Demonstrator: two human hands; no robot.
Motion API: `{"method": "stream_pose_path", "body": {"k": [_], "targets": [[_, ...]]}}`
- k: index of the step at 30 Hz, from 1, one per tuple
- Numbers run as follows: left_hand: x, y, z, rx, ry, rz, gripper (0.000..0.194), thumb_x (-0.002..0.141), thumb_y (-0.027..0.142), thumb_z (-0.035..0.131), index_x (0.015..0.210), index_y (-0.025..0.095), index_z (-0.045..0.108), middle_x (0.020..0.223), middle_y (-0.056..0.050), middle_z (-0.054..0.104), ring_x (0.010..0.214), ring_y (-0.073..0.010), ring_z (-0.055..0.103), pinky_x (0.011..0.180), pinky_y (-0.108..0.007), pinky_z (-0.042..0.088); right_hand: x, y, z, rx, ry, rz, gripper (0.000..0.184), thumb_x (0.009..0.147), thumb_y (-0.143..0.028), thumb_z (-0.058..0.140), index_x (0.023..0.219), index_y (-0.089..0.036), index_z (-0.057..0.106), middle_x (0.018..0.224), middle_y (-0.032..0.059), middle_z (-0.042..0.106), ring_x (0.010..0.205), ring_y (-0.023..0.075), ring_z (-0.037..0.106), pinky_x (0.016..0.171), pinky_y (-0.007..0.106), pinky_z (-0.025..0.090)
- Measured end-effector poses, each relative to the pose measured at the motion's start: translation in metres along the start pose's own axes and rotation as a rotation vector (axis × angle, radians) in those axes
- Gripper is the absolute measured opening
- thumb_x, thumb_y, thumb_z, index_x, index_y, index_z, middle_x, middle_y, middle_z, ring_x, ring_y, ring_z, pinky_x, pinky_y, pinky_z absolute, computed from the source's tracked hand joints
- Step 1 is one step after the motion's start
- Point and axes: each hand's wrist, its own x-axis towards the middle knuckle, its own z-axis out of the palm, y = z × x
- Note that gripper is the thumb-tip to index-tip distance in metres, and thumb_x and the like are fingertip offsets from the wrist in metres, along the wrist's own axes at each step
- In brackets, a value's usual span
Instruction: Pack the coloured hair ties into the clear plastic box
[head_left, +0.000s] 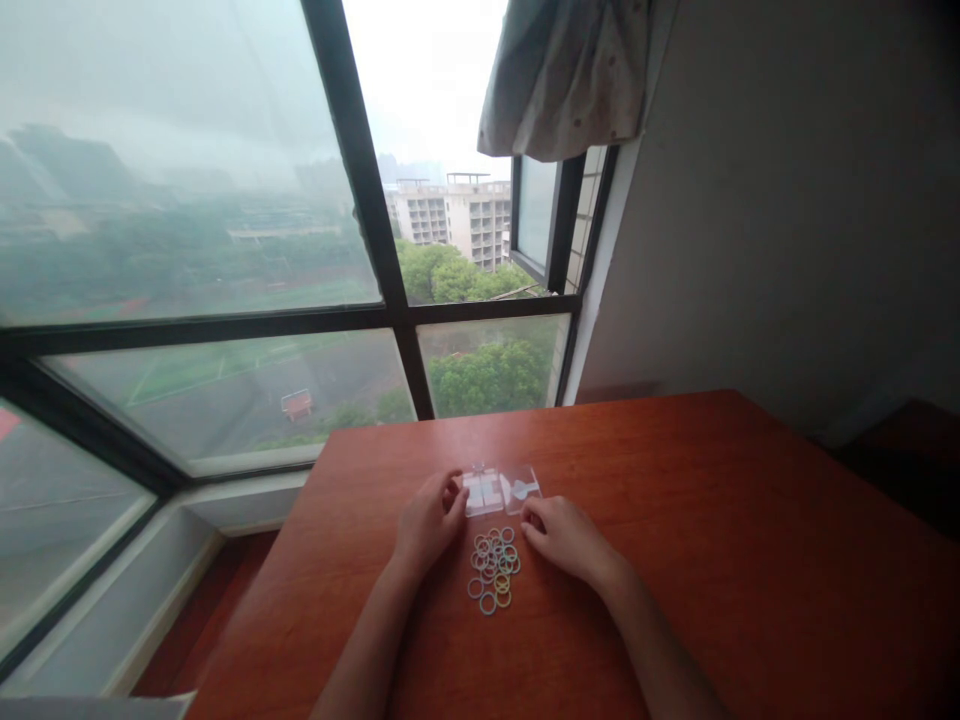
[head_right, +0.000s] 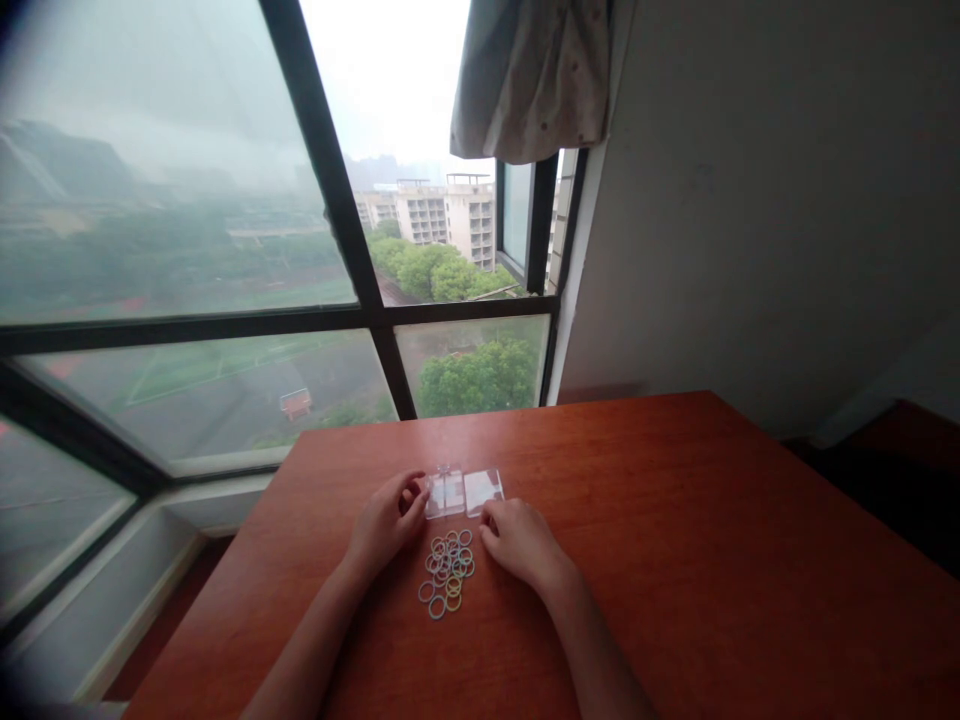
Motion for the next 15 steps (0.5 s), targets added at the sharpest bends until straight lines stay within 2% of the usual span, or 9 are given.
{"method": "stream_pose_path", "body": {"k": [15], "targets": [[0.0006, 0.0085, -0.0024, 0.004, -0.026, 0.026, 0.032, 0.089, 0.034, 0.047, 0.115, 0.021, 0.059, 0.095, -0.006, 0.068, 0.079, -0.0184, 0.063, 0.067, -0.027, 0.047, 0.0001, -0.0014, -0.0006, -0.025, -0.001, 0.014, 0.013, 0.085, -0.019, 0.054, 0.088, -0.021, 0.067, 0.086, 0.0038, 0.071, 0.076, 0.0165, 0.063, 0.063, 0.023, 0.034]]}}
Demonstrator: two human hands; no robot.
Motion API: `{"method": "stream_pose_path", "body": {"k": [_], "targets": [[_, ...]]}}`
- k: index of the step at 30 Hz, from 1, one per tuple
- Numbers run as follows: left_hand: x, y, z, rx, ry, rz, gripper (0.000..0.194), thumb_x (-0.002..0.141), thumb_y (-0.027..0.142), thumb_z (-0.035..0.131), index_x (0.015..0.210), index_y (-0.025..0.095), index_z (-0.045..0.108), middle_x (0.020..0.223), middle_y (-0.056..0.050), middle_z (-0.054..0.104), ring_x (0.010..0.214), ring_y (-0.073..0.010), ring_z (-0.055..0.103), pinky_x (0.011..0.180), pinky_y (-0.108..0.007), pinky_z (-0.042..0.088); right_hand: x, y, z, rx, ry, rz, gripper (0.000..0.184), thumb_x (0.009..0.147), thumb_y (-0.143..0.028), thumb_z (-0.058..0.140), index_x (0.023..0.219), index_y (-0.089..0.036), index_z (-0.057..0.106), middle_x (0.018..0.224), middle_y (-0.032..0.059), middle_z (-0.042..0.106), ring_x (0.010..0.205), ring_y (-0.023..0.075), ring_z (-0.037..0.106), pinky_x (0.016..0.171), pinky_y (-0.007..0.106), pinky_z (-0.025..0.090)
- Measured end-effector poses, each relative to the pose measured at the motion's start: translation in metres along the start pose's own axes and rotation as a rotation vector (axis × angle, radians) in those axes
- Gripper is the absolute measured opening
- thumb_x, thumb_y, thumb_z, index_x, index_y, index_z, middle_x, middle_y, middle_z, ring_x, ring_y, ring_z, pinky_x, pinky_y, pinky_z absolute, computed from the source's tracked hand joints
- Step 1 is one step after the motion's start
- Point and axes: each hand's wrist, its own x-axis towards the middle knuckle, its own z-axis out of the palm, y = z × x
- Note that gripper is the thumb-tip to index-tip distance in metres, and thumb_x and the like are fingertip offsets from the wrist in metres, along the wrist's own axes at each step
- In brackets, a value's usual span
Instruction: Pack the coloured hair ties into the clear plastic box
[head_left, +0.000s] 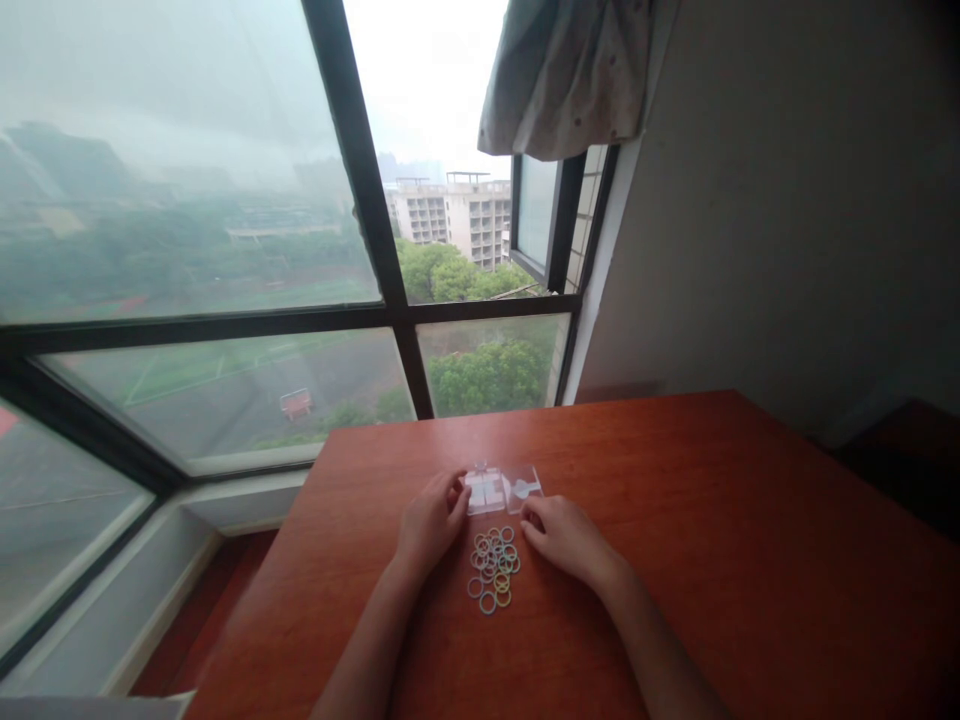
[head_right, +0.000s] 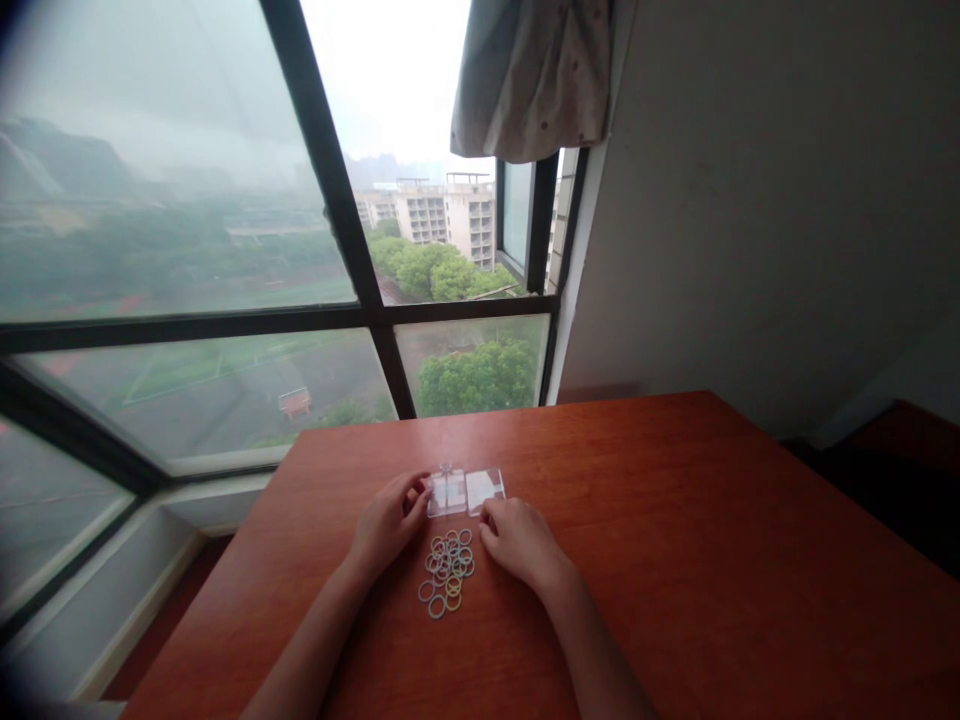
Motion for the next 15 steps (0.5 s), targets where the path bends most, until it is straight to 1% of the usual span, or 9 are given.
{"method": "stream_pose_path", "body": {"k": [5, 10, 12, 15], "targets": [[0.0001, -0.0002, 0.0011, -0.001, -0.001, -0.001, 0.033, 0.088, 0.034, 0.048, 0.116, 0.021, 0.06, 0.095, -0.006, 0.068, 0.077, -0.018, 0.063, 0.067, -0.027, 0.047, -0.0001, 0.0001, 0.001, 0.004, 0.002, -0.012, 0.013, 0.086, -0.019, 0.053, 0.087, -0.02, 0.066, 0.085, 0.0038, 0.071, 0.077, 0.0163, 0.063, 0.064, 0.023, 0.035], [0.0005, -0.0049, 0.0042, -0.033, 0.017, -0.036, 0.036, 0.09, 0.036, 0.044, 0.121, 0.02, 0.055, 0.095, -0.005, 0.068, 0.077, -0.0174, 0.063, 0.069, -0.028, 0.047, -0.0005, 0.0002, 0.0015, 0.006, 0.013, -0.019, 0.013, 0.085, -0.02, 0.054, 0.088, -0.021, 0.067, 0.085, 0.0035, 0.071, 0.076, 0.0162, 0.063, 0.063, 0.023, 0.034], [0.0011, -0.0072, 0.0053, -0.048, 0.041, -0.049, 0.032, 0.09, 0.036, 0.044, 0.114, 0.019, 0.057, 0.092, -0.005, 0.068, 0.075, -0.0172, 0.063, 0.068, -0.028, 0.047, -0.0004, -0.0003, 0.0013, 0.003, 0.008, -0.018, 0.014, 0.085, -0.019, 0.054, 0.089, -0.021, 0.067, 0.085, 0.0036, 0.071, 0.076, 0.0162, 0.063, 0.063, 0.023, 0.034], [0.0018, -0.0093, 0.0058, -0.063, 0.058, -0.059, 0.024, 0.09, 0.036, 0.044, 0.096, 0.019, 0.06, 0.084, -0.004, 0.068, 0.071, -0.0168, 0.063, 0.065, -0.027, 0.046, -0.0003, -0.0018, 0.0008, -0.003, -0.005, -0.009, 0.015, 0.086, -0.019, 0.053, 0.09, -0.021, 0.068, 0.086, 0.0038, 0.072, 0.076, 0.0164, 0.063, 0.063, 0.023, 0.035]]}}
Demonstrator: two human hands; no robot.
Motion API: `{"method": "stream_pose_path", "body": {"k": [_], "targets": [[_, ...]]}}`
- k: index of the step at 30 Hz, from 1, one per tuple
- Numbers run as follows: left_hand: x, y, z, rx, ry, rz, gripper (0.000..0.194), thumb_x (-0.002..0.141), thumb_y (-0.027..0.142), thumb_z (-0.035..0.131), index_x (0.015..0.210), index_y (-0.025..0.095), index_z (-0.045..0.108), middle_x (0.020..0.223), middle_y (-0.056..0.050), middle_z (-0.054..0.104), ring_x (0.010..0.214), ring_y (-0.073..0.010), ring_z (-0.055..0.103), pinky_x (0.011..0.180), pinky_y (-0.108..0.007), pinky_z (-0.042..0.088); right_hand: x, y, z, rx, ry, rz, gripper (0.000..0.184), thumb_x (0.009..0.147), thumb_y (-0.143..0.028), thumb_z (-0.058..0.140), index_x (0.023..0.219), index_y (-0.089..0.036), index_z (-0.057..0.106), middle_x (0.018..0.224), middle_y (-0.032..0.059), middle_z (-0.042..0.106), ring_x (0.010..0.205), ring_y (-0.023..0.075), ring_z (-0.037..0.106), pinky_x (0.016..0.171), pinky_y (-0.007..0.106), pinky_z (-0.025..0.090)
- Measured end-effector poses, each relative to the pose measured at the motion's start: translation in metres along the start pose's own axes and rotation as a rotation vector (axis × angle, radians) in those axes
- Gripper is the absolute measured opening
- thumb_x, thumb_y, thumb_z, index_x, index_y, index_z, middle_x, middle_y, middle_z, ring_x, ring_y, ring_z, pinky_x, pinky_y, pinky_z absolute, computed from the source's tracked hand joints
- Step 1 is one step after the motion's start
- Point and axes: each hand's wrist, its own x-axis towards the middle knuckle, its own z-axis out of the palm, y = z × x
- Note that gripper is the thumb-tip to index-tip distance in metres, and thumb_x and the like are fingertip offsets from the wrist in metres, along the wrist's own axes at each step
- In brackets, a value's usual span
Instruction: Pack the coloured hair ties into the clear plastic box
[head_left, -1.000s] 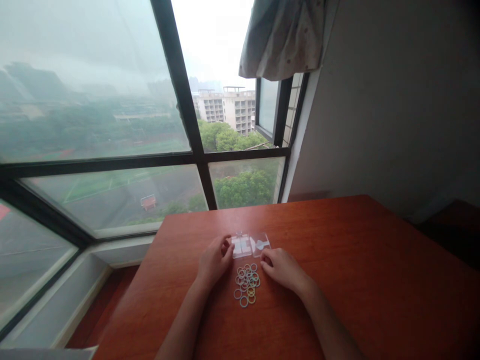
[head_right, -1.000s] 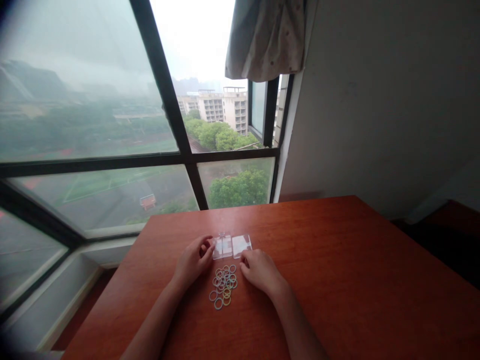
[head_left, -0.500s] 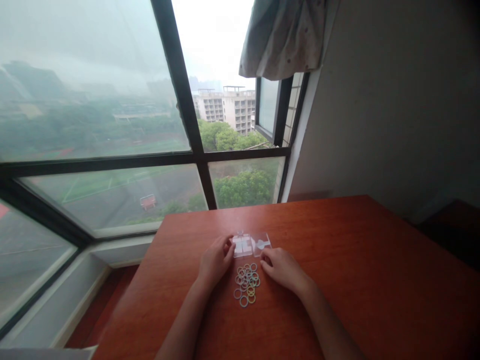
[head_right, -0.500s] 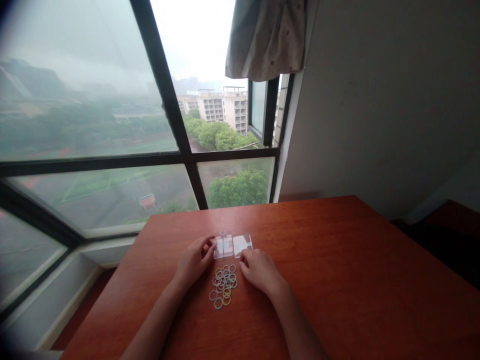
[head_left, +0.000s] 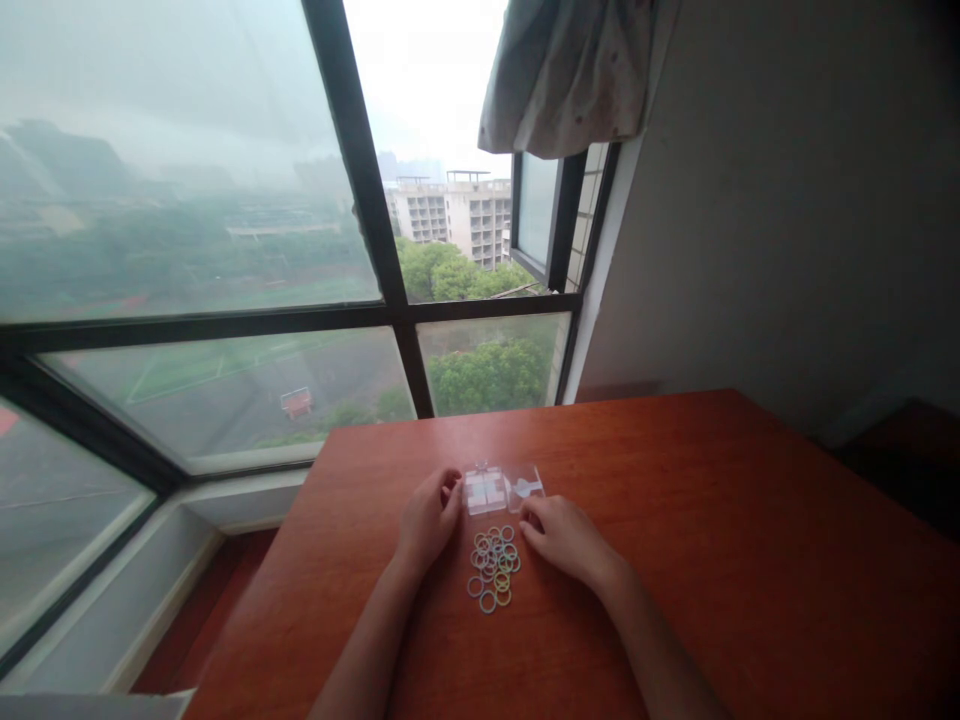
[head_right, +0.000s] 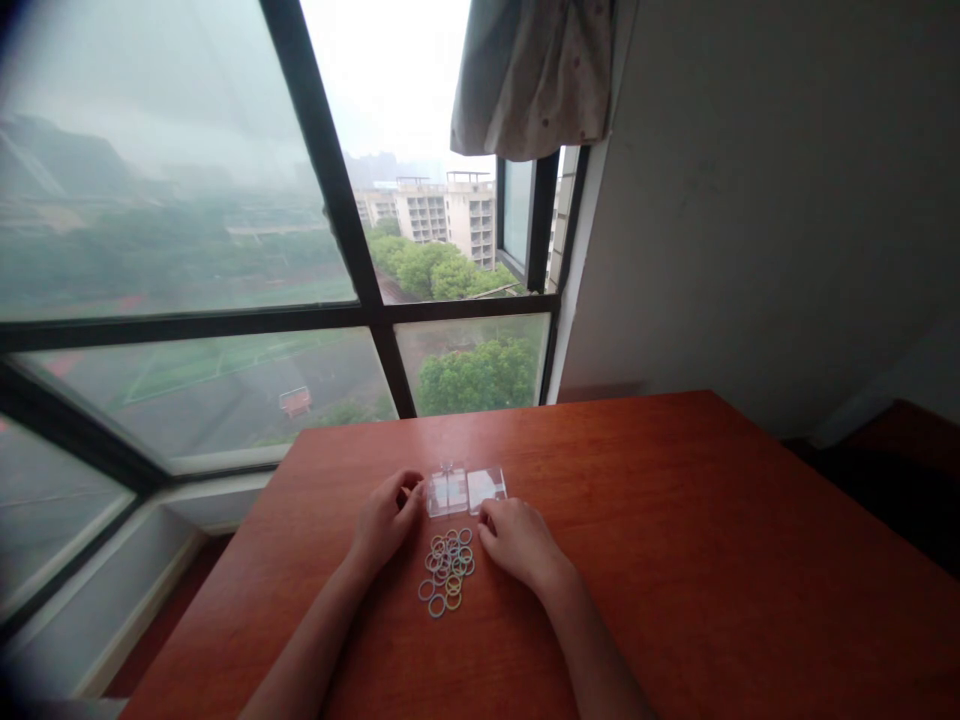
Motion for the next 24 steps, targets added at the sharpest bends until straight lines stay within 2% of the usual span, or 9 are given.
{"method": "stream_pose_path", "body": {"k": [3, 9, 18, 24], "targets": [[0.0004, 0.0005, -0.0011, -0.01, -0.003, 0.002, 0.022, 0.089, 0.035, 0.044, 0.087, 0.02, 0.061, 0.079, -0.002, 0.067, 0.068, -0.0163, 0.061, 0.063, -0.026, 0.045, -0.0001, -0.0012, 0.0001, 0.002, -0.001, -0.003, 0.015, 0.085, -0.019, 0.054, 0.089, -0.021, 0.068, 0.086, 0.0035, 0.072, 0.077, 0.0164, 0.063, 0.064, 0.023, 0.034], [0.0005, 0.0038, -0.0039, -0.007, -0.016, 0.017, 0.025, 0.088, 0.035, 0.045, 0.081, 0.019, 0.063, 0.076, -0.003, 0.068, 0.067, -0.0163, 0.06, 0.062, -0.025, 0.042, 0.0001, 0.0005, 0.0035, 0.002, 0.008, -0.018, 0.011, 0.085, -0.02, 0.055, 0.086, -0.021, 0.066, 0.083, 0.003, 0.07, 0.075, 0.016, 0.061, 0.063, 0.023, 0.033], [-0.0001, 0.0024, -0.0019, -0.025, -0.001, 0.037, 0.025, 0.088, 0.032, 0.044, 0.078, 0.019, 0.063, 0.072, -0.002, 0.066, 0.065, -0.0152, 0.058, 0.061, -0.024, 0.04, -0.0018, -0.0018, 0.0039, 0.073, -0.062, -0.068, 0.009, 0.083, -0.019, 0.057, 0.083, -0.021, 0.066, 0.077, 0.0, 0.069, 0.069, 0.0131, 0.059, 0.059, 0.021, 0.032], [-0.0001, 0.0024, -0.0028, -0.008, -0.021, 0.047, 0.025, 0.089, 0.033, 0.044, 0.079, 0.019, 0.063, 0.074, -0.002, 0.066, 0.067, -0.0153, 0.058, 0.061, -0.024, 0.039, -0.0009, -0.0043, 0.0056, 0.077, -0.034, -0.068, 0.009, 0.084, -0.023, 0.058, 0.082, -0.021, 0.066, 0.076, 0.0004, 0.069, 0.068, 0.0134, 0.059, 0.059, 0.022, 0.032]]}}
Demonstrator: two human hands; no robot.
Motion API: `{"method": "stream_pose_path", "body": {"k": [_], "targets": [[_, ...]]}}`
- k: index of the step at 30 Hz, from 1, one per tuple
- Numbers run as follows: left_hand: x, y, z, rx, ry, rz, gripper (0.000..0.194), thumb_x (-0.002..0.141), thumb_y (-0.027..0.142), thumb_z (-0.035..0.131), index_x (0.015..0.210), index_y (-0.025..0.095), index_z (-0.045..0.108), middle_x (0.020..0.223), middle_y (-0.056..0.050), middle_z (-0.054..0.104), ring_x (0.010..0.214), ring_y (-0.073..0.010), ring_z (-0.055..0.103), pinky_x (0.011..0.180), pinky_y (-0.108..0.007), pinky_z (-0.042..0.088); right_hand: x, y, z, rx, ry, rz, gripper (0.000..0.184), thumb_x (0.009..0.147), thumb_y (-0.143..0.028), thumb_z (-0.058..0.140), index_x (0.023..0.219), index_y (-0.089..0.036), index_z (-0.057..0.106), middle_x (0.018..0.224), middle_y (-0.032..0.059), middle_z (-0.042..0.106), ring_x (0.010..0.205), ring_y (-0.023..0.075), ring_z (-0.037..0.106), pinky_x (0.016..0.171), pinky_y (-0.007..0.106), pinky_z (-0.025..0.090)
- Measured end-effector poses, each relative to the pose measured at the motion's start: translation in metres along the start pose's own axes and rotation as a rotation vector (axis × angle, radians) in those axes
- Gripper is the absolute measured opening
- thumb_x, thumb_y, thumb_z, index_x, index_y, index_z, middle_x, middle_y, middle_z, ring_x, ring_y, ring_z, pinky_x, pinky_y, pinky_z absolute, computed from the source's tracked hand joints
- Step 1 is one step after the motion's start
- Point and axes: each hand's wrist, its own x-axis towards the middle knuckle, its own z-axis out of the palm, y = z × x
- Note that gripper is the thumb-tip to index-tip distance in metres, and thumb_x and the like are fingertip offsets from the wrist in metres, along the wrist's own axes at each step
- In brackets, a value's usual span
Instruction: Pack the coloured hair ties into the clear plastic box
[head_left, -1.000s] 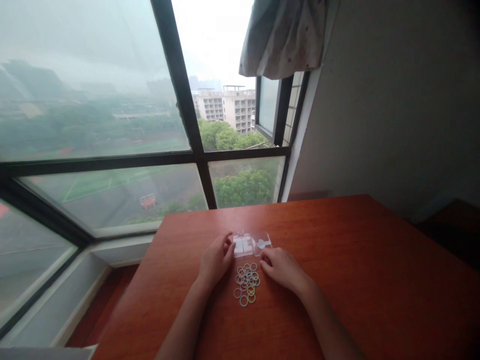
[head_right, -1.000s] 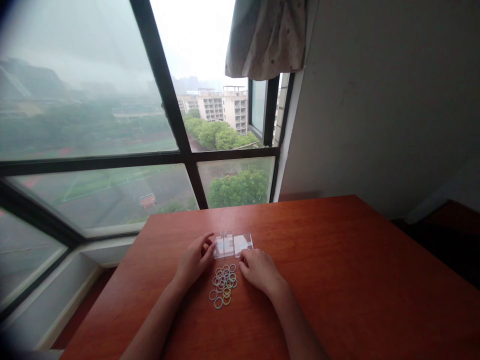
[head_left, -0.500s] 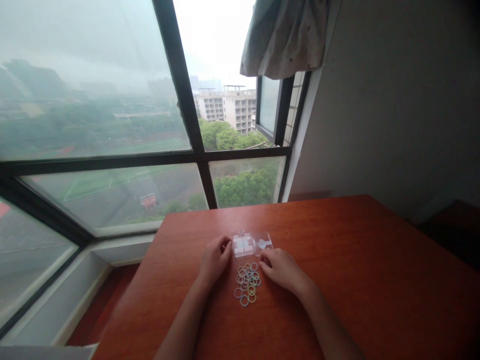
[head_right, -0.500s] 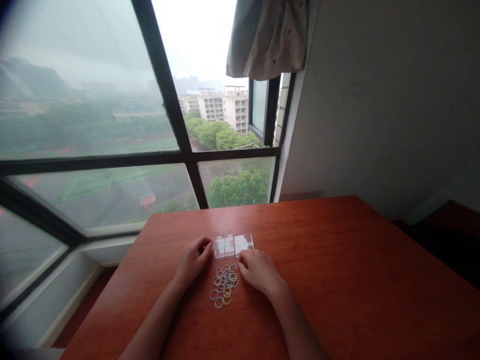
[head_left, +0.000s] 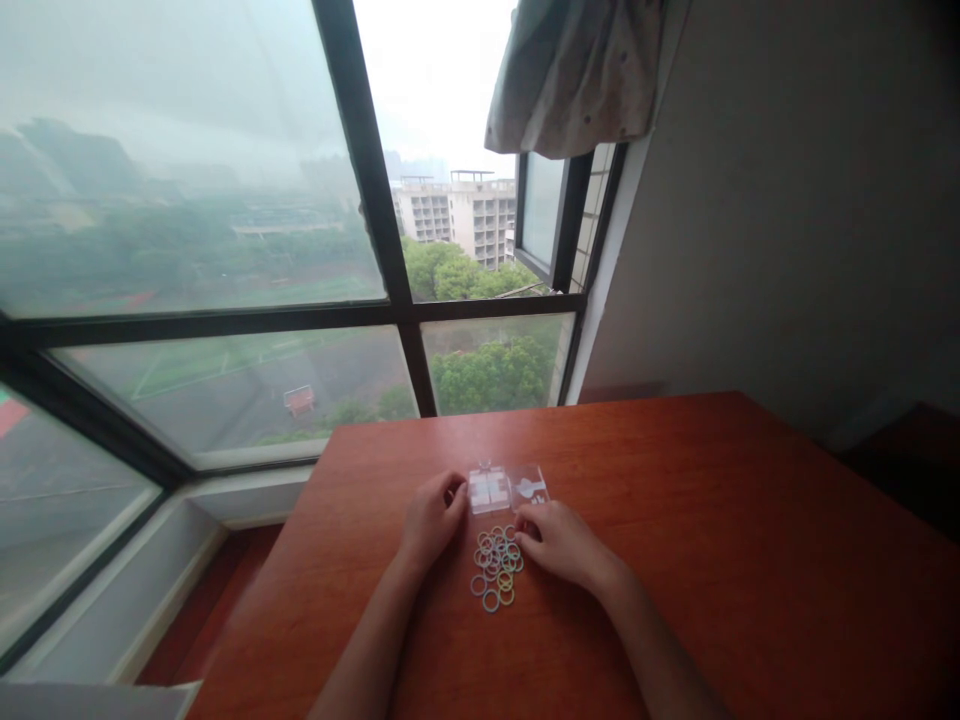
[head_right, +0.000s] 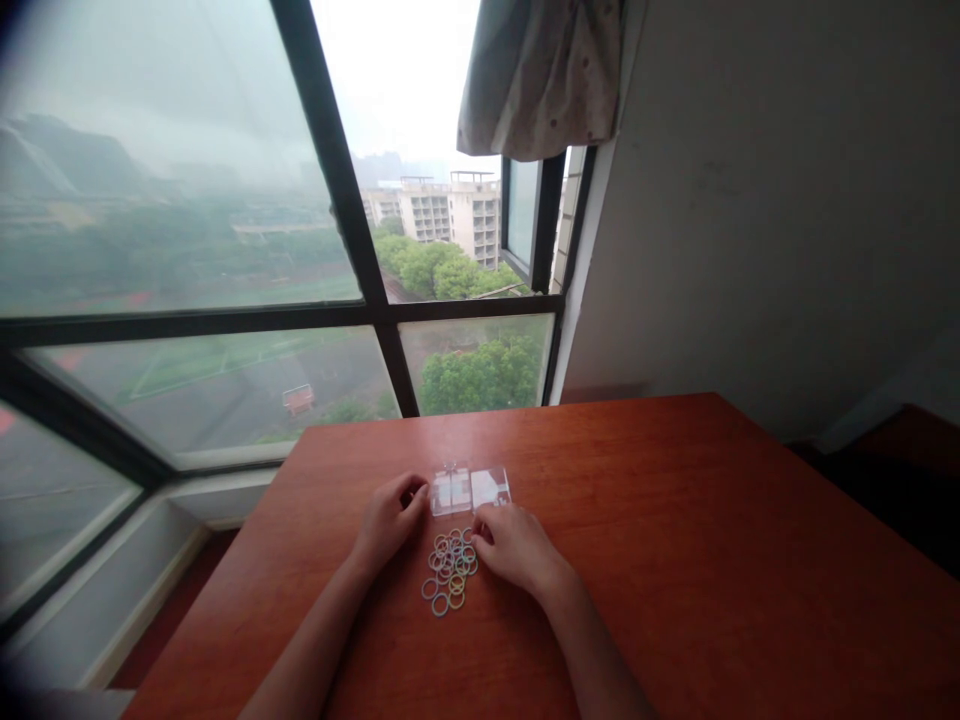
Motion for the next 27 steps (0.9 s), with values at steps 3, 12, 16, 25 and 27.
{"method": "stream_pose_path", "body": {"k": [3, 12, 16, 25, 27], "targets": [[0.0, -0.001, 0.001, -0.001, -0.003, -0.009, 0.025, 0.088, 0.033, 0.044, 0.079, 0.018, 0.063, 0.073, -0.002, 0.066, 0.066, -0.0151, 0.057, 0.061, -0.023, 0.038, 0.001, -0.007, 0.005, 0.003, 0.009, 0.015, 0.01, 0.085, -0.023, 0.057, 0.085, -0.02, 0.067, 0.079, 0.0012, 0.069, 0.071, 0.0138, 0.06, 0.061, 0.022, 0.034], [0.0, -0.003, 0.004, 0.0, 0.002, -0.01, 0.022, 0.088, 0.03, 0.046, 0.078, 0.019, 0.061, 0.072, -0.001, 0.064, 0.065, -0.0146, 0.057, 0.061, -0.023, 0.038, -0.001, -0.029, 0.021, 0.032, 0.06, -0.041, 0.015, 0.086, -0.027, 0.057, 0.099, -0.024, 0.065, 0.086, 0.0011, 0.071, 0.077, 0.0157, 0.063, 0.065, 0.022, 0.035], [0.0, -0.003, 0.003, 0.001, 0.004, -0.012, 0.022, 0.088, 0.03, 0.046, 0.079, 0.019, 0.062, 0.073, -0.002, 0.065, 0.066, -0.015, 0.057, 0.062, -0.023, 0.038, -0.001, -0.03, 0.021, 0.028, 0.07, -0.029, 0.016, 0.088, -0.03, 0.055, 0.098, -0.024, 0.065, 0.086, 0.0014, 0.072, 0.077, 0.0165, 0.064, 0.064, 0.023, 0.035], [0.0, -0.002, 0.004, 0.009, 0.006, -0.006, 0.021, 0.088, 0.03, 0.046, 0.078, 0.019, 0.061, 0.072, -0.001, 0.065, 0.065, -0.0146, 0.057, 0.062, -0.023, 0.038, 0.0, -0.028, 0.025, 0.018, 0.079, -0.056, 0.012, 0.086, -0.027, 0.058, 0.094, -0.024, 0.066, 0.086, 0.0007, 0.072, 0.077, 0.0159, 0.065, 0.063, 0.022, 0.035], [0.0, -0.003, 0.004, 0.01, 0.007, -0.006, 0.021, 0.088, 0.03, 0.046, 0.078, 0.019, 0.061, 0.072, -0.001, 0.065, 0.066, -0.0147, 0.057, 0.062, -0.023, 0.039, 0.0, -0.027, 0.025, 0.031, 0.077, -0.064, 0.012, 0.086, -0.026, 0.059, 0.094, -0.024, 0.067, 0.086, 0.0009, 0.072, 0.076, 0.0153, 0.064, 0.064, 0.022, 0.036]]}}
